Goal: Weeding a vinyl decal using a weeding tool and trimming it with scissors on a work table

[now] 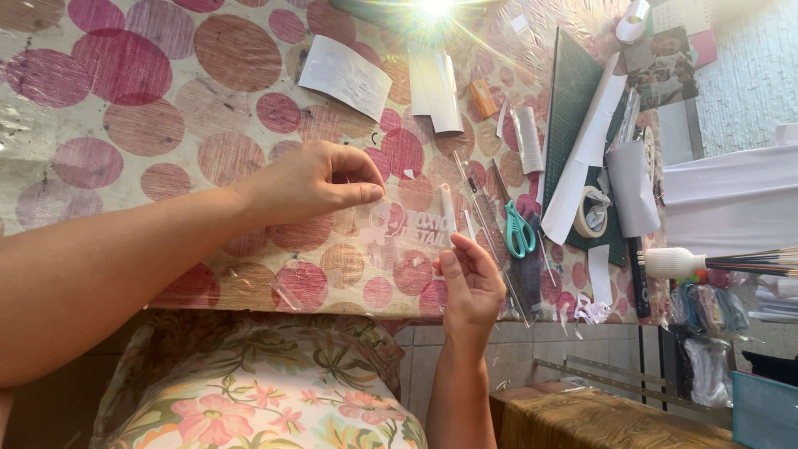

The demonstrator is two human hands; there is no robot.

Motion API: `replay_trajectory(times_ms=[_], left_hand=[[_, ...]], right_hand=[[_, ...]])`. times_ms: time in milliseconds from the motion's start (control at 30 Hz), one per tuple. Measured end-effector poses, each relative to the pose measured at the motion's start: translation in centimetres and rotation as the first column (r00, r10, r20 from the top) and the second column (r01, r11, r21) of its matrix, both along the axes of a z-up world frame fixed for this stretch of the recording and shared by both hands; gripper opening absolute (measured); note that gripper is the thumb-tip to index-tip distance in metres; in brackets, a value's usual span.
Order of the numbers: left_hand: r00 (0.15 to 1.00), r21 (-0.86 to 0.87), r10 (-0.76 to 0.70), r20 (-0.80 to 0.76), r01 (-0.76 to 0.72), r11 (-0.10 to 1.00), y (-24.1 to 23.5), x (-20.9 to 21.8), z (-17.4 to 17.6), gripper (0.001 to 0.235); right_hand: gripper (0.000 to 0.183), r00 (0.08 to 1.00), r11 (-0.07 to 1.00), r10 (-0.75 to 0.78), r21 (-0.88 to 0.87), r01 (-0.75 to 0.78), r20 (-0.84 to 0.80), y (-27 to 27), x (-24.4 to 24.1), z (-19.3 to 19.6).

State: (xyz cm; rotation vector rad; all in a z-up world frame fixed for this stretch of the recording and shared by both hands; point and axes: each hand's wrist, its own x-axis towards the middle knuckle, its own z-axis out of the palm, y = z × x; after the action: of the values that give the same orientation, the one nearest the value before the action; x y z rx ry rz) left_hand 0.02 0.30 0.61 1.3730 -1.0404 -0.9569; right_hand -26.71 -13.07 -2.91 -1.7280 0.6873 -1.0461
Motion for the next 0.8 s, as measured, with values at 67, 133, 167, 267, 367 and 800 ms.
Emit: replay_trajectory(times_ms=[67, 133, 167, 267, 367, 800], left_hand=[[1.000, 0.001, -0.005, 0.010, 0.005, 1.000, -0.1, 0.1, 0.0, 0.013], [1.000, 0.016, 0.004, 0.004, -0.004, 1.000, -0.2, 0.1, -0.5, 0.013], [1.000, 0.032, 0.013, -0.005, -0.012, 0.999, -0.2, 0.0, -0.8, 0.014], [0.999, 0.004, 0.047, -0.003, -0.047, 0.999, -0.2, 0.0, -0.6, 0.016], [0.996, -0.009, 0.082, -0.020, -0.082, 0.997, -0.5, -0.6, -1.1, 0.025], [0.991, 0.186, 0.072, 0.115, -0.093, 0.978, -0.5, 0.3, 0.5, 0.023]], right_hand=[[0.028, 1.000, 1.000, 0.012, 0.002, -0.012, 0.018, 0.0, 0.0, 0.1], [0.028, 1.000, 1.000, -0.001, -0.029, 0.001, 0.007, 0.0, -0.1, 0.0], [0.027, 1.000, 0.998, -0.014, -0.058, 0.014, -0.008, 0.1, -0.2, 0.0], [0.019, 0.993, 0.931, -0.099, -0.357, 0.071, -0.063, 1.2, -0.2, 1.0], [0.016, 0.982, 0.627, -0.186, -0.768, 0.131, 0.015, 1.0, 0.2, -0.4], [0.014, 0.915, 0.485, 0.088, -0.785, -0.385, -0.394, 4.4, 1.0, 1.4]])
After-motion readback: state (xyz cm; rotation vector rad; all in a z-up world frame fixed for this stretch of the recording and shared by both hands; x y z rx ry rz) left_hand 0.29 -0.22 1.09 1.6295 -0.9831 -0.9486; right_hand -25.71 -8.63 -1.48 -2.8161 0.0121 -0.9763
